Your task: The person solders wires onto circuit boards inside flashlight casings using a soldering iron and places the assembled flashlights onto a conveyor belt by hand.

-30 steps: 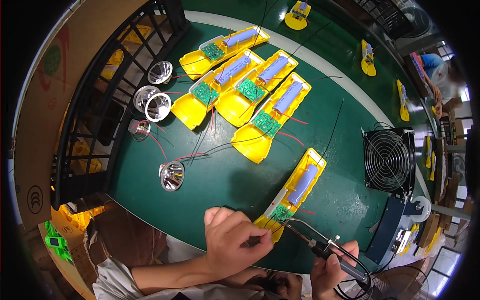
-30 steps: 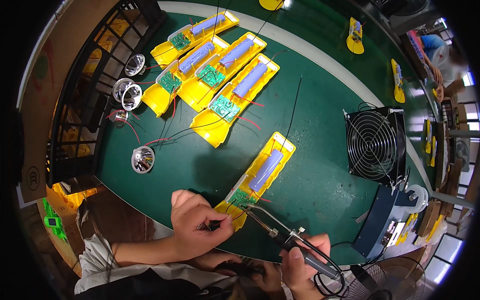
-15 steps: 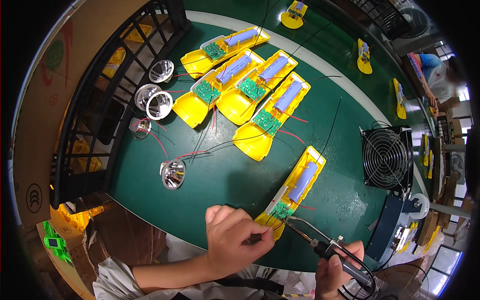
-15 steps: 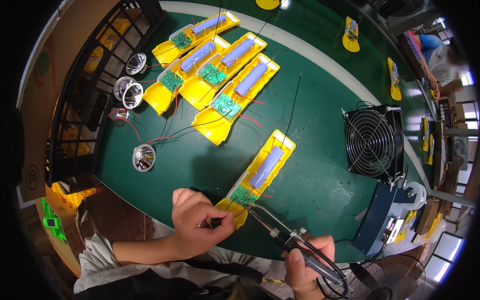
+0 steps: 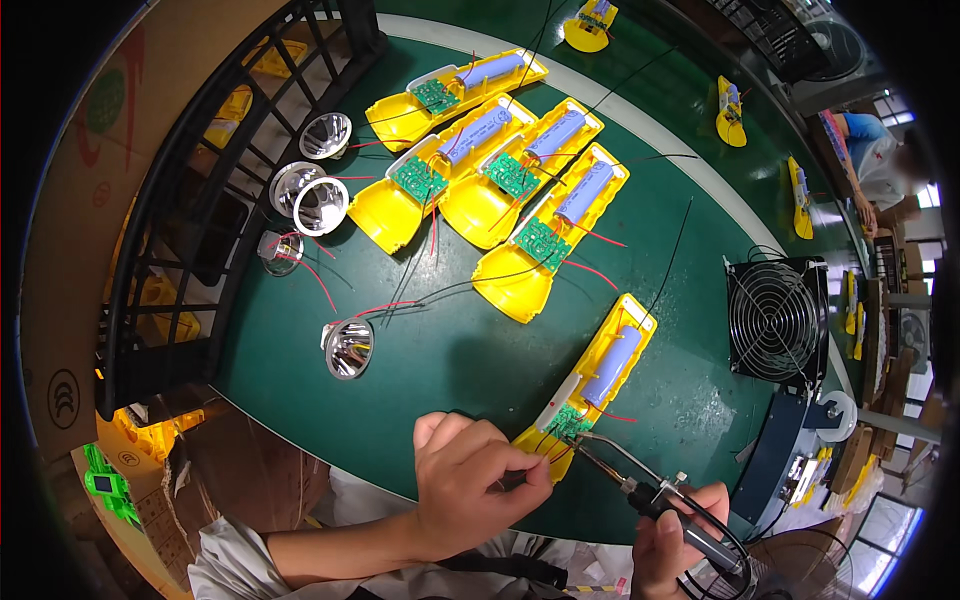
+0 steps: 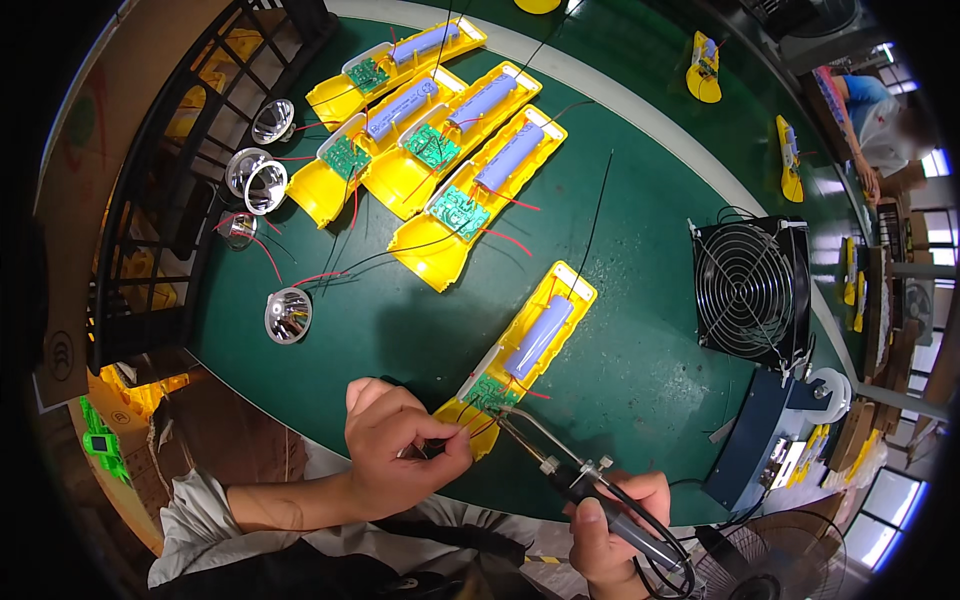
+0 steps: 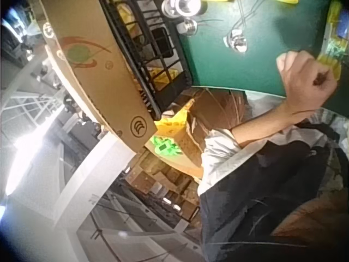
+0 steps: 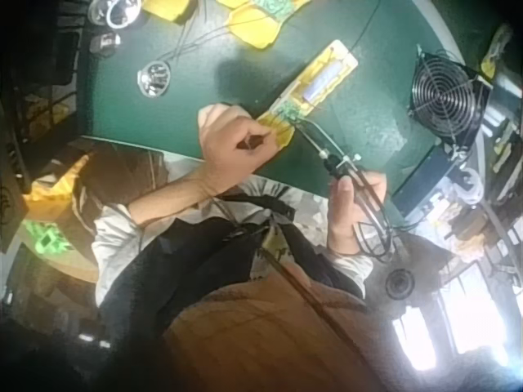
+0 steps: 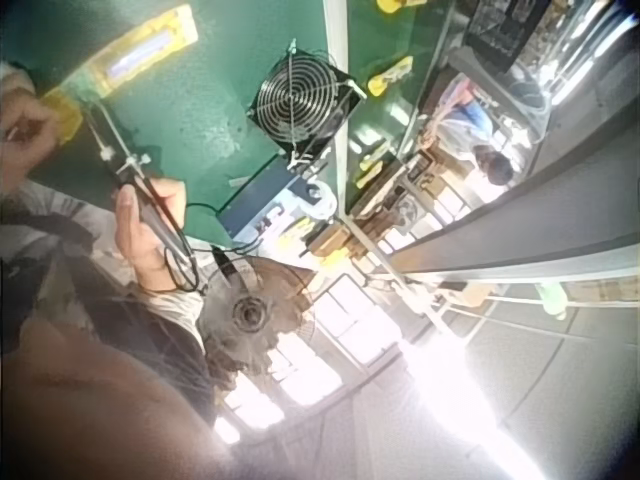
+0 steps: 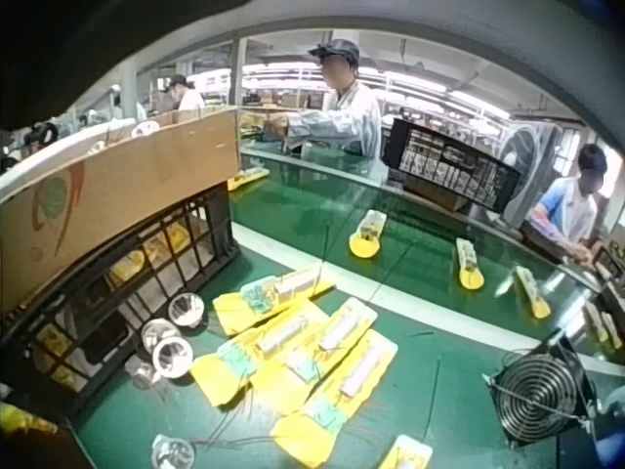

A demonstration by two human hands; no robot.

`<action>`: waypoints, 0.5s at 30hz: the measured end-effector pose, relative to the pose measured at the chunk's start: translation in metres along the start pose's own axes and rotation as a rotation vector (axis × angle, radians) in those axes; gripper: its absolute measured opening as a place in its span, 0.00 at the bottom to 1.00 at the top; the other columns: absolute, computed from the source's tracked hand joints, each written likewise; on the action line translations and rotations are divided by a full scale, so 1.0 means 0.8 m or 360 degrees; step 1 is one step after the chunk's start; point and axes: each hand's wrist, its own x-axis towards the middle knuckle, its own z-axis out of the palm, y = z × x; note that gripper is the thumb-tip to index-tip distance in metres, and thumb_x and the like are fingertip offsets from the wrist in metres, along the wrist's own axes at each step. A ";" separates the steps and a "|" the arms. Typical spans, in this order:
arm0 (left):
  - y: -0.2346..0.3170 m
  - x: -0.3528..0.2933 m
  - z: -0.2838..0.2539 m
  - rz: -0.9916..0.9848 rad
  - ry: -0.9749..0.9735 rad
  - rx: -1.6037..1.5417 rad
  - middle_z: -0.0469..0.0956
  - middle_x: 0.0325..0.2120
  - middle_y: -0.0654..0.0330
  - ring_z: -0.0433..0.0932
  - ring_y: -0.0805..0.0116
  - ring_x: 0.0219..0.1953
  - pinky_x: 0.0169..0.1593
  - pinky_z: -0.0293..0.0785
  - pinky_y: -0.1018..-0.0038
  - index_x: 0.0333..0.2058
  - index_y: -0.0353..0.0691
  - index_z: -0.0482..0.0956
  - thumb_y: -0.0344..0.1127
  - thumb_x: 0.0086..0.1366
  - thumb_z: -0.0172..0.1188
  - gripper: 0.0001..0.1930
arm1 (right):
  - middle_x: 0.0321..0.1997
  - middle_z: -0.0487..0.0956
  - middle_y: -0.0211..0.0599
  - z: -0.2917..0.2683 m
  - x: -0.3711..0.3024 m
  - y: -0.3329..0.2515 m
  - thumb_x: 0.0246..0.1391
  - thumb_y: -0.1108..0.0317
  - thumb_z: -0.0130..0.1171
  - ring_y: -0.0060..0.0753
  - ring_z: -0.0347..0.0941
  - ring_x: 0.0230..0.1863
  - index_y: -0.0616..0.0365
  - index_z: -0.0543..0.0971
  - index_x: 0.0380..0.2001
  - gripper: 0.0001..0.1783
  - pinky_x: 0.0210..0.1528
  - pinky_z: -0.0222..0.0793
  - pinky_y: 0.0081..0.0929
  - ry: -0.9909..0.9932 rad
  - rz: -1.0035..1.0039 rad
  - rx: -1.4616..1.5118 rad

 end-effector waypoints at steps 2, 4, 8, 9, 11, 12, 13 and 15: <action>0.001 0.000 -0.002 -0.0005 -0.0006 0.0001 0.61 0.11 0.72 0.61 0.73 0.17 0.30 0.51 0.75 0.15 0.48 0.71 0.28 0.35 0.64 0.10 | 0.11 0.66 0.32 -0.003 -0.001 0.002 0.40 0.56 0.58 0.16 0.60 0.11 0.60 0.59 0.25 0.23 0.15 0.56 0.10 -0.0002 -0.0010 -0.0001; 0.002 0.001 -0.003 -0.0018 -0.0020 0.0001 0.61 0.11 0.72 0.61 0.73 0.17 0.30 0.51 0.76 0.15 0.48 0.71 0.29 0.35 0.64 0.10 | 0.15 0.66 0.31 -0.013 -0.002 0.010 0.45 0.64 0.56 0.15 0.62 0.13 0.61 0.58 0.29 0.19 0.16 0.60 0.13 -0.0157 -0.0111 0.0091; 0.001 0.003 0.000 0.0033 0.0045 -0.0012 0.60 0.09 0.71 0.58 0.74 0.15 0.28 0.51 0.77 0.14 0.46 0.71 0.27 0.33 0.63 0.09 | 0.15 0.67 0.31 -0.013 -0.001 0.010 0.45 0.64 0.56 0.15 0.62 0.13 0.61 0.58 0.29 0.18 0.17 0.60 0.12 -0.0182 -0.0131 0.0094; 0.001 0.003 -0.001 0.0034 0.0044 -0.0008 0.60 0.09 0.71 0.58 0.74 0.15 0.28 0.51 0.77 0.14 0.46 0.71 0.27 0.33 0.63 0.09 | 0.15 0.67 0.31 -0.014 -0.002 0.010 0.45 0.64 0.55 0.15 0.62 0.13 0.61 0.58 0.29 0.18 0.17 0.59 0.12 -0.0193 -0.0139 0.0079; 0.001 0.002 0.000 0.0038 0.0042 -0.0009 0.60 0.09 0.71 0.58 0.74 0.15 0.28 0.51 0.77 0.14 0.46 0.71 0.27 0.33 0.63 0.09 | 0.15 0.67 0.31 -0.015 -0.002 0.011 0.45 0.64 0.55 0.15 0.62 0.13 0.61 0.58 0.29 0.18 0.17 0.59 0.12 -0.0200 -0.0150 0.0062; 0.001 0.001 -0.001 0.0015 0.0016 -0.0005 0.61 0.10 0.72 0.59 0.74 0.16 0.29 0.51 0.76 0.14 0.47 0.71 0.28 0.34 0.63 0.09 | 0.15 0.67 0.31 -0.015 -0.003 0.011 0.45 0.64 0.55 0.15 0.62 0.13 0.61 0.58 0.29 0.18 0.17 0.59 0.12 -0.0197 -0.0156 0.0035; 0.002 0.000 -0.001 -0.0012 -0.0010 0.0000 0.61 0.11 0.72 0.61 0.74 0.17 0.30 0.51 0.76 0.15 0.49 0.70 0.29 0.35 0.64 0.10 | 0.15 0.67 0.31 -0.015 -0.003 0.010 0.45 0.64 0.55 0.15 0.62 0.14 0.61 0.58 0.29 0.18 0.17 0.58 0.12 -0.0197 -0.0159 0.0008; 0.001 -0.001 -0.001 -0.0016 -0.0003 0.0007 0.61 0.11 0.72 0.60 0.74 0.17 0.30 0.51 0.76 0.15 0.49 0.70 0.29 0.35 0.64 0.10 | 0.14 0.67 0.31 -0.016 -0.003 0.010 0.45 0.64 0.55 0.15 0.62 0.14 0.61 0.58 0.29 0.18 0.17 0.58 0.12 -0.0206 -0.0158 -0.0013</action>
